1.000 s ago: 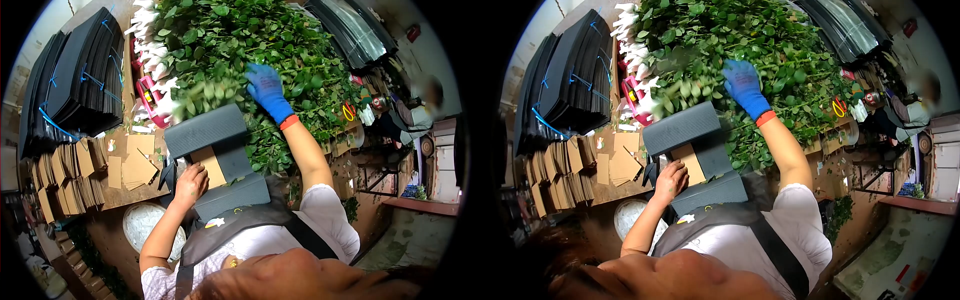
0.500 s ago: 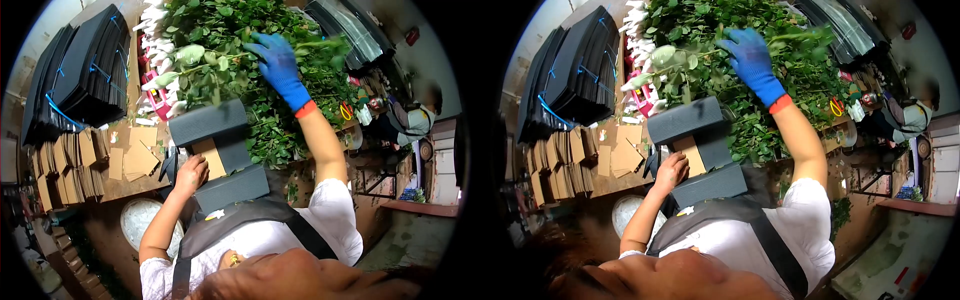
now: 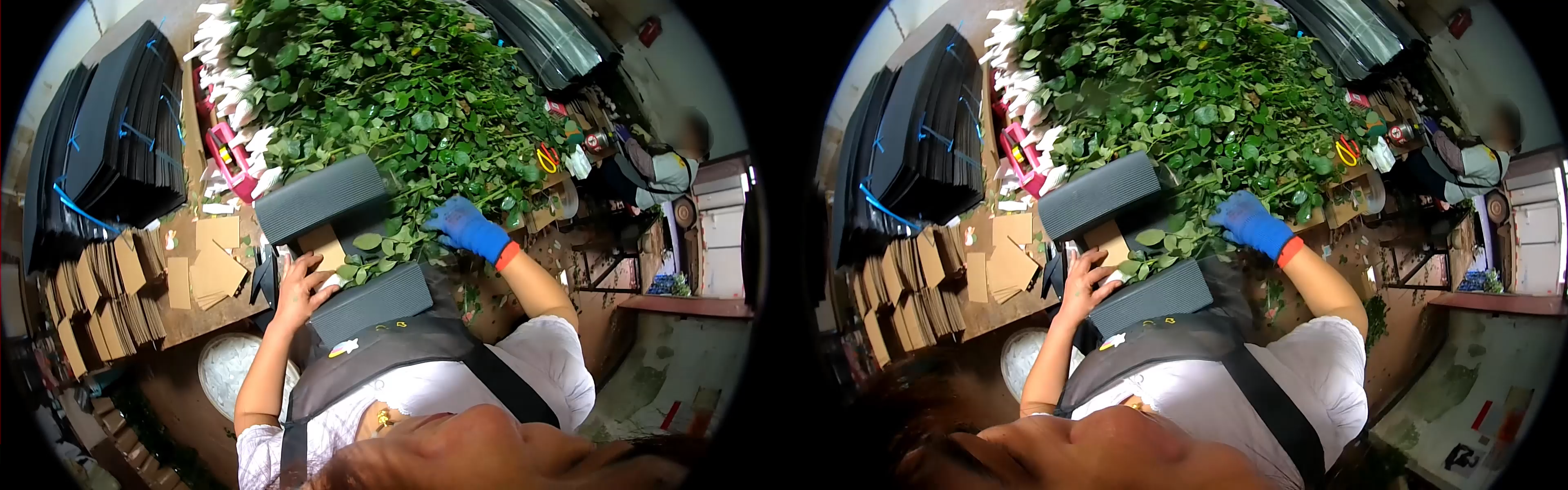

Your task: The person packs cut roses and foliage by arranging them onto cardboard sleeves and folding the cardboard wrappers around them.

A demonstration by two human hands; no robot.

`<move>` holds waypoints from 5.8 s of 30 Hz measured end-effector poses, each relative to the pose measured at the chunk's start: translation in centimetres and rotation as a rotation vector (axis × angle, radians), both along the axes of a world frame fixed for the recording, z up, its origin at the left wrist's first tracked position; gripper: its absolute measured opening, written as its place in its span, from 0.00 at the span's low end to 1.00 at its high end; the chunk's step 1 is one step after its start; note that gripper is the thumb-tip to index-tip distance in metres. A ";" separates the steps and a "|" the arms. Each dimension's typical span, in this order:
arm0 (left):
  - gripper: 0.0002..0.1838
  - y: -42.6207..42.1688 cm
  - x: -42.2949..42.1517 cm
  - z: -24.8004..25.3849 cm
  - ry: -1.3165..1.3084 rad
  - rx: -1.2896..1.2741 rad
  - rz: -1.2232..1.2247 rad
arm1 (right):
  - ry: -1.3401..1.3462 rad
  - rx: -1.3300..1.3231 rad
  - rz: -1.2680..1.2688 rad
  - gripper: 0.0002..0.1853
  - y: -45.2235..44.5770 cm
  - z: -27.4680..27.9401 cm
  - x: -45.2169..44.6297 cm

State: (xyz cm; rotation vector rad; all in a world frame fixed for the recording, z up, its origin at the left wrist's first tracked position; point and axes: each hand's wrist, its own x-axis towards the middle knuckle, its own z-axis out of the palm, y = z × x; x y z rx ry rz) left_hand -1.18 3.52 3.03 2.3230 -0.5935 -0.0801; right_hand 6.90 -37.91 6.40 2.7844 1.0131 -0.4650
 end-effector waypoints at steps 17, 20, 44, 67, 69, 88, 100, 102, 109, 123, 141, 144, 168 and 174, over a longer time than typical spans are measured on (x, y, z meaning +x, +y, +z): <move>0.17 -0.4 0.6 2.3 0.111 0.024 -0.097 | -0.683 0.669 -0.108 0.25 4.8 10.2 13.5; 0.17 -0.4 0.6 2.3 0.109 0.016 -0.084 | -0.893 0.648 -0.102 0.27 1.4 13.8 13.8; 0.16 -0.4 0.7 2.6 0.108 0.000 -0.090 | -0.772 0.546 -0.173 0.17 4.6 9.9 13.8; 0.25 -0.3 0.2 1.7 0.291 -0.258 0.022 | -0.485 0.281 -0.145 0.10 8.7 0.8 13.8; 0.22 -0.3 0.4 1.9 0.258 -0.218 0.010 | -0.514 0.055 -0.188 0.10 10.3 -1.1 16.8; 0.10 -1.3 0.2 -0.1 0.028 -0.193 0.084 | -0.699 0.805 0.031 0.24 10.6 13.3 10.8; 0.45 -1.0 -0.2 -4.1 0.295 -0.655 0.251 | -0.135 0.024 -0.153 0.18 2.3 3.2 2.2; 0.42 -1.4 -0.2 -3.0 0.286 -0.597 0.270 | -0.117 0.051 -0.160 0.17 1.9 1.8 2.4; 0.30 -1.6 0.5 0.0 0.201 -0.271 0.167 | 0.099 0.088 -0.215 0.15 4.3 6.2 7.5; 0.14 -2.2 1.0 -0.2 0.136 -0.213 0.286 | -0.457 0.344 -0.259 0.11 9.1 5.8 15.8; 0.08 -2.0 1.3 -0.9 0.020 -0.309 0.263 | -1.094 0.592 -0.089 0.24 1.2 12.2 11.0; 0.09 -1.9 1.3 -0.5 0.093 -0.316 0.273 | -1.000 0.708 -0.087 0.24 0.9 15.7 7.3; 0.25 -1.9 1.2 -1.6 0.082 -0.249 0.307 | -0.599 0.362 -0.117 0.09 5.6 0.8 13.5; 0.26 -1.9 1.4 -1.3 0.017 -0.226 0.277 | -0.724 0.508 -0.246 0.08 8.5 6.1 16.2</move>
